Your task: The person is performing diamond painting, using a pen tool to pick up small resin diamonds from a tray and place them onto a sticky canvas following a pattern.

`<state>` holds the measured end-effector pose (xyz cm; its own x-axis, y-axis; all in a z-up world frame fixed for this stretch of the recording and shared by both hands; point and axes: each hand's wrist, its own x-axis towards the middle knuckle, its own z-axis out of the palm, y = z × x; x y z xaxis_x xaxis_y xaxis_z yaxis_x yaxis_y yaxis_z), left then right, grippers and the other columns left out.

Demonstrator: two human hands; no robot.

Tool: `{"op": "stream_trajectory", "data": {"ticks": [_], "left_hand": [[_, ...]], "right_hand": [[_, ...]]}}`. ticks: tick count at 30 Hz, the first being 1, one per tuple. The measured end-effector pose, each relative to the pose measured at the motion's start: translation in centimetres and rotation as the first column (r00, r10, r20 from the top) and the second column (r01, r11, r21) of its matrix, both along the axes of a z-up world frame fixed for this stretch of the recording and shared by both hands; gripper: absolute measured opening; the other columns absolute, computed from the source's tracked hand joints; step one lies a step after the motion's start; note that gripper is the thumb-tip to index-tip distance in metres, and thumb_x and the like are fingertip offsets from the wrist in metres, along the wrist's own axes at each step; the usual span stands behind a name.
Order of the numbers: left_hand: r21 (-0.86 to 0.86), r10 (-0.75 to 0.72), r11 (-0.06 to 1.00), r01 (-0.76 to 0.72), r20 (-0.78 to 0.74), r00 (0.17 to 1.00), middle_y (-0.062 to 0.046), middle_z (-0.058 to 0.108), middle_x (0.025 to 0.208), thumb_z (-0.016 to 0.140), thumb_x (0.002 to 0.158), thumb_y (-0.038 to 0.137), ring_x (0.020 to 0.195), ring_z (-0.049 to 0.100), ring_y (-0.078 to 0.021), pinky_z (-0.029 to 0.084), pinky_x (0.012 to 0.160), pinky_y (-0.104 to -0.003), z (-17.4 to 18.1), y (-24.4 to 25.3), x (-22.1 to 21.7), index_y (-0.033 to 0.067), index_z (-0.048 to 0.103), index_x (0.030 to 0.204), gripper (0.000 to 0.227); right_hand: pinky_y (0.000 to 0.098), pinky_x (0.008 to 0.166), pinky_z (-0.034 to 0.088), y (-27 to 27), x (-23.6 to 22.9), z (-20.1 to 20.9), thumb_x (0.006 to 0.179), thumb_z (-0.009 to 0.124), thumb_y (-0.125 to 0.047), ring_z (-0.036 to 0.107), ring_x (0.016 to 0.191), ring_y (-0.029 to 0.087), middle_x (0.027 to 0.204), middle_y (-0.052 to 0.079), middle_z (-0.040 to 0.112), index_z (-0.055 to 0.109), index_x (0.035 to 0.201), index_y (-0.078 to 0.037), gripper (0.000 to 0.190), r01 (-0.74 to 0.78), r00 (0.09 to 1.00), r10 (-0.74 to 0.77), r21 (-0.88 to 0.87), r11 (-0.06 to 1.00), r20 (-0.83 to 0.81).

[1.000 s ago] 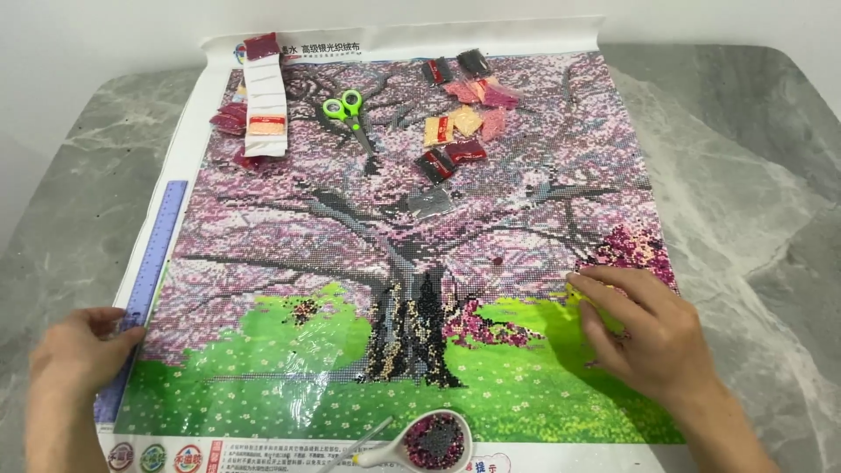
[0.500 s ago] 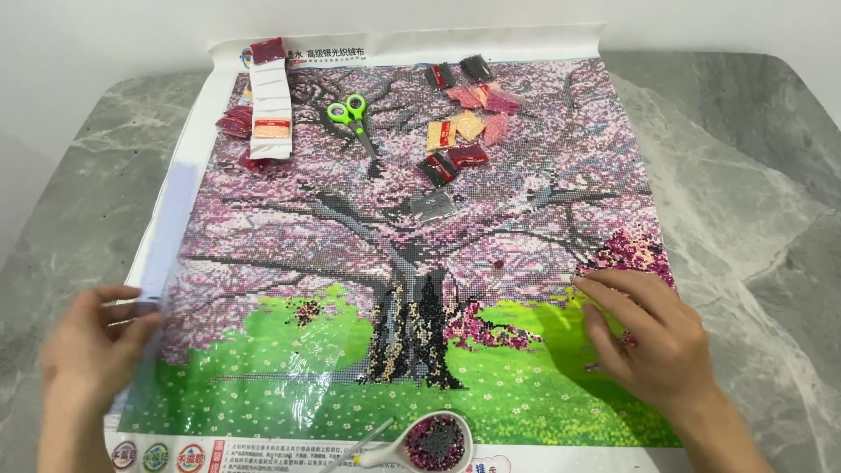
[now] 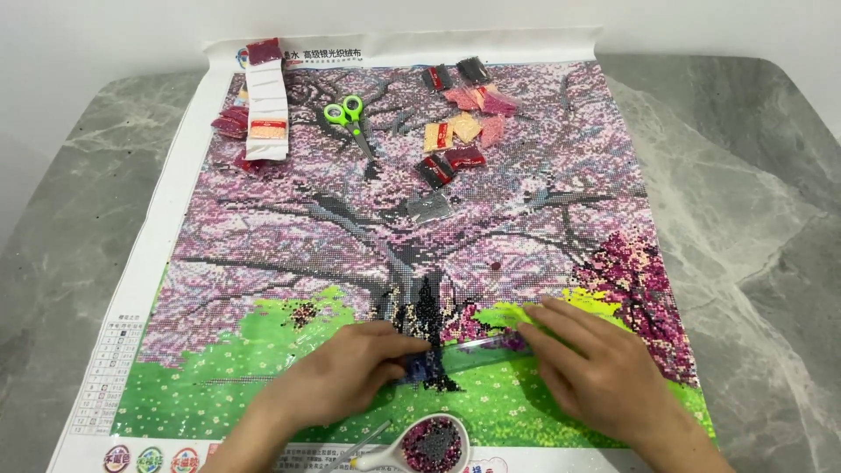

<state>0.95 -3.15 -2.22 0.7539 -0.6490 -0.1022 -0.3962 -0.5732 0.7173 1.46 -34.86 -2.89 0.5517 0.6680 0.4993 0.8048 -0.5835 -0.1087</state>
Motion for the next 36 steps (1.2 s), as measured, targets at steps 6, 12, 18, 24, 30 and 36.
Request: {"op": "stream_trajectory", "data": {"ticks": [6,12,18,24,30,36], "left_hand": [[0.13,0.037,0.991,-0.044,0.05,0.998,-0.01,0.056,0.096,0.062,0.088,0.005,0.076,0.061,-0.0302,0.047,0.069,-0.042,-0.7,-1.1,-0.8,0.0059,0.061,0.128,0.04],[0.253,0.073,0.962,-0.101,0.117,0.99,-0.011,0.057,0.1,0.066,0.088,0.009,0.091,0.059,-0.0316,0.052,0.075,-0.046,-0.3,-1.3,-0.7,0.0082,0.056,0.131,0.044],[0.325,0.032,0.94,-0.101,0.212,0.977,-0.013,0.057,0.115,0.057,0.085,-0.002,0.098,0.055,-0.0336,0.049,0.085,-0.047,-0.1,-1.6,-0.9,0.0104,0.056,0.133,0.05],[0.455,-0.047,0.89,-0.03,0.158,0.986,-0.025,0.044,0.134,0.059,0.086,0.006,0.117,0.042,-0.045,0.04,0.095,-0.056,0.4,-3.9,-0.9,0.021,0.049,0.143,0.06],[0.284,-0.105,0.957,-0.054,0.516,0.85,-0.02,0.053,0.117,0.055,0.085,0.015,0.09,0.051,-0.0397,0.049,0.071,-0.051,-2.2,-7.6,-1.4,0.0096,0.057,0.127,0.043],[0.396,-0.168,0.917,-0.041,0.477,0.863,-0.022,0.054,0.112,0.041,0.093,0.013,0.09,0.05,-0.039,0.043,0.066,-0.049,-2.2,-9.1,-1.0,0.0015,0.062,0.098,0.024]], "right_hand": [[0.0368,0.083,0.057,0.2,-0.4,-1.1,0.084,0.063,-0.016,0.069,0.098,0.021,0.109,0.001,0.071,0.071,0.109,-0.012,0.026,0.074,0.997,-0.077,-0.11,0.991,-0.024],[0.0418,0.092,0.053,1.2,-0.9,-0.5,0.083,0.066,-0.017,0.066,0.105,0.026,0.112,0.006,0.069,0.069,0.105,-0.009,0.023,0.046,0.999,-0.044,-0.137,0.99,0.021],[0.043,0.074,0.059,1.6,-1.7,-1.3,0.085,0.067,-0.026,0.067,0.102,0.026,0.109,0.006,0.071,0.07,0.108,-0.011,0.028,0.093,0.992,-0.111,-0.24,0.966,-0.061],[0.0431,0.083,0.054,0.3,-1.4,-3.2,0.082,0.062,-0.019,0.057,0.12,0.025,0.126,0.004,0.064,0.063,0.123,-0.011,0.041,0.056,0.97,-0.128,-0.318,0.947,-0.208],[0.0404,0.093,0.049,-0.1,-1.3,-3.8,0.073,0.061,-0.012,0.055,0.122,0.025,0.128,0.004,0.062,0.061,0.125,-0.011,0.052,0.052,0.965,-0.119,-0.277,0.959,-0.232],[0.0397,0.098,0.046,-0.1,-1.2,-3.6,0.071,0.061,-0.012,0.054,0.122,0.025,0.129,0.005,0.062,0.061,0.125,-0.009,0.054,0.03,0.96,-0.1,-0.26,0.965,-0.263]]}}
